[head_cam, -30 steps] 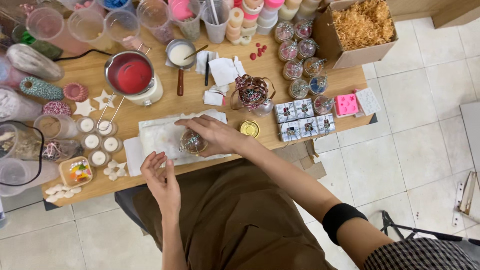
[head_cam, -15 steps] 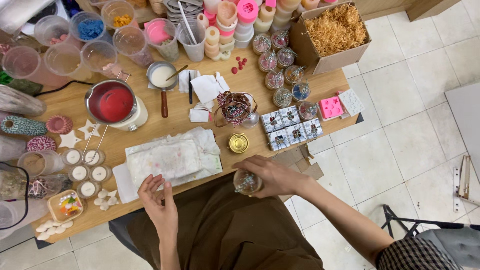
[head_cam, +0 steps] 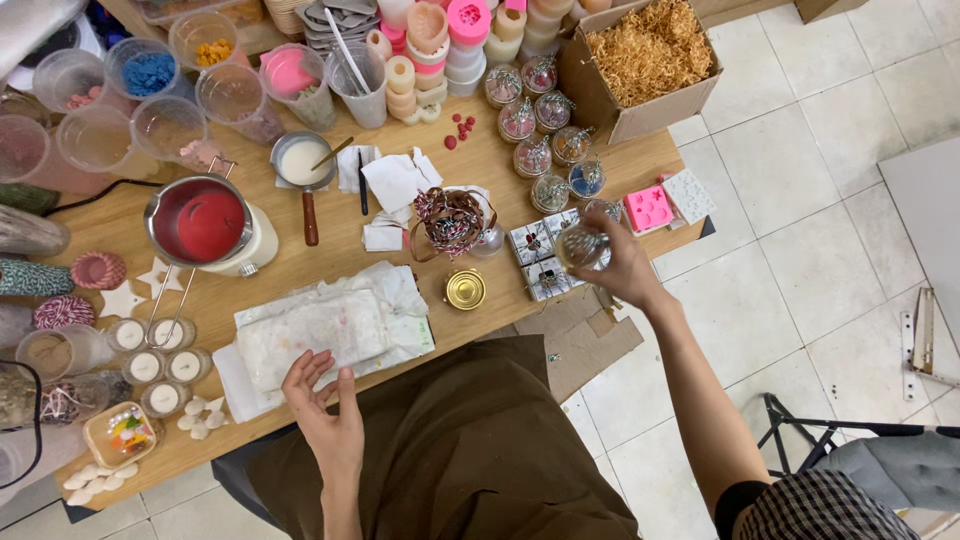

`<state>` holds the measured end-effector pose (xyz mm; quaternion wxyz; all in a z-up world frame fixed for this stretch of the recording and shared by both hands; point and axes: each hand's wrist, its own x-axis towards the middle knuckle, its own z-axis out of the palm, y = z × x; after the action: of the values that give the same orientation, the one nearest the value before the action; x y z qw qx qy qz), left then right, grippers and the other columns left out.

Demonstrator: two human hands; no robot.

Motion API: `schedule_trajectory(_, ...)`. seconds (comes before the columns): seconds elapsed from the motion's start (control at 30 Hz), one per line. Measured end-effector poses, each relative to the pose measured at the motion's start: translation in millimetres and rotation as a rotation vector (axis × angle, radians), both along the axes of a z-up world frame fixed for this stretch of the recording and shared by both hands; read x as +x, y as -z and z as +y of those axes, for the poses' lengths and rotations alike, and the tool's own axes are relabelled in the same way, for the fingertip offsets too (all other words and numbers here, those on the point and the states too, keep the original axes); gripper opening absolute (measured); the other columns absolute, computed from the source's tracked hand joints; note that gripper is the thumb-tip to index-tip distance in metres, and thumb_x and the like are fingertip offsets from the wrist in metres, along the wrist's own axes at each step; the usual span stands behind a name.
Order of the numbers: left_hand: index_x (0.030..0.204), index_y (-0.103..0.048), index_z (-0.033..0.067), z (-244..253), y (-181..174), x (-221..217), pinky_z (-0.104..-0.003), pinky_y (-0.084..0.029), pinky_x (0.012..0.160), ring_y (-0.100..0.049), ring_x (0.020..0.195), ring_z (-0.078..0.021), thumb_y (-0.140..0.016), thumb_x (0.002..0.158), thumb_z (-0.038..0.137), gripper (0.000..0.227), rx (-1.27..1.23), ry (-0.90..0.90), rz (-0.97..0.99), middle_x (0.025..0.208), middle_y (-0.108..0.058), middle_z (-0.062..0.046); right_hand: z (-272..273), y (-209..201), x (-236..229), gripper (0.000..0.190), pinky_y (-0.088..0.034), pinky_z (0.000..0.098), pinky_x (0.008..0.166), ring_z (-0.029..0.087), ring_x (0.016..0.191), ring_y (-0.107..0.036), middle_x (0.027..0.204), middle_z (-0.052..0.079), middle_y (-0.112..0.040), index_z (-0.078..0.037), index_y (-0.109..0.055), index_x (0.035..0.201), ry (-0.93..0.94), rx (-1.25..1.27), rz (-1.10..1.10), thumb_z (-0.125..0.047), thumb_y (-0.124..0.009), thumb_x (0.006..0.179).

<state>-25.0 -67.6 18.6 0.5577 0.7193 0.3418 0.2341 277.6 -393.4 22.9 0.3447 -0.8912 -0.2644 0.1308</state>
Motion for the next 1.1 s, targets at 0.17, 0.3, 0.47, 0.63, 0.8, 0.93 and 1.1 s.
schedule_trajectory(0.17, 0.144, -0.040, 0.0012, -3.5, 3.5, 0.2, -0.036, -0.051, 0.094, -0.057, 0.124, -0.0239, -0.063, 0.099, 0.008, 0.051, -0.020, -0.005, 0.005, 0.135, -0.055, -0.018, -3.3, 4.3, 42.2, 0.088, -0.050, 0.0396, 0.111, 0.028, 0.132, -0.061, 0.138, 0.017, -0.063, -0.005, -0.047, 0.145, 0.065, 0.048, -0.060, -0.020, -0.092, 0.071)
schedule_trajectory(0.3, 0.144, -0.041, 0.0010, -7.4, 1.4, 1.5, -0.034, -0.051, 0.093, -0.058, 0.124, -0.0233, -0.064, 0.099, 0.008, 0.051, -0.037, -0.003, 0.018, 0.136, -0.056, -0.018, 32.9, 12.9, 63.0, 0.087, -0.050, 0.0406, 0.108, 0.031, 0.129, -0.061, 0.137, 0.019, -0.062, -0.004, -0.050, 0.144, -0.077, 0.054, -0.056, -0.017, -0.091, 0.069)
schedule_trajectory(0.47, 0.145, -0.040, 0.0008, -5.5, -4.5, 0.5, -0.034, -0.052, 0.092, -0.058, 0.122, -0.0230, -0.064, 0.099, 0.008, 0.052, -0.032, -0.019, 0.014, 0.136, -0.056, -0.018, 88.0, 47.9, 89.7, 0.088, -0.049, 0.0430, 0.109, 0.032, 0.126, -0.061, 0.134, 0.014, -0.064, -0.010, -0.052, 0.141, -0.273, -0.079, -0.148, -0.022, -0.092, 0.064)
schedule_trajectory(0.63, 0.145, -0.040, 0.0003, -0.7, -2.9, -8.6, -0.035, -0.052, 0.095, -0.058, 0.123, -0.0237, -0.064, 0.099, 0.008, 0.053, -0.008, -0.065, 0.043, 0.136, -0.056, -0.018, 103.8, 96.5, 115.9, 0.099, -0.029, 0.0535, 0.119, 0.031, 0.127, -0.060, 0.130, 0.010, -0.065, -0.019, -0.046, 0.144, -0.409, -0.363, -0.287, -0.039, -0.094, 0.060)
schedule_trajectory(0.8, 0.145, -0.040, 0.0005, 0.8, 2.0, -14.7, -0.035, -0.051, 0.095, -0.058, 0.123, -0.0236, -0.064, 0.099, 0.009, 0.052, -0.036, -0.084, 0.108, 0.135, -0.056, -0.017, 104.8, 127.6, 134.0, 0.108, -0.015, 0.0519, 0.128, 0.029, 0.127, -0.061, 0.130, 0.012, -0.064, -0.023, -0.036, 0.155, -0.539, -0.627, -0.324, -0.061, -0.087, 0.067)
schedule_trajectory(0.93, 0.145, -0.039, 0.0011, -0.3, 1.8, -11.1, -0.036, -0.051, 0.096, -0.058, 0.124, -0.0235, -0.063, 0.100, 0.010, 0.052, -0.016, -0.057, 0.152, 0.135, -0.056, -0.017, 118.7, 127.4, 131.3, 0.106, -0.007, 0.0524, 0.126, 0.028, 0.129, -0.058, 0.135, 0.009, -0.062, -0.025, -0.037, 0.148, -0.568, -0.758, -0.286, -0.072, -0.083, 0.065)
schedule_trajectory(1.1, 0.145, -0.040, 0.0024, -0.7, -1.4, -1.9, -0.035, -0.051, 0.093, -0.058, 0.122, -0.0226, -0.064, 0.100, 0.011, 0.051, -0.015, -0.050, 0.102, 0.135, -0.056, -0.016, 123.3, 130.3, 128.8, 0.106, -0.003, 0.0498, 0.133, 0.026, 0.130, -0.060, 0.137, 0.005, -0.064, -0.025, -0.035, 0.154, -0.571, -0.795, -0.220, -0.071, -0.080, 0.070)
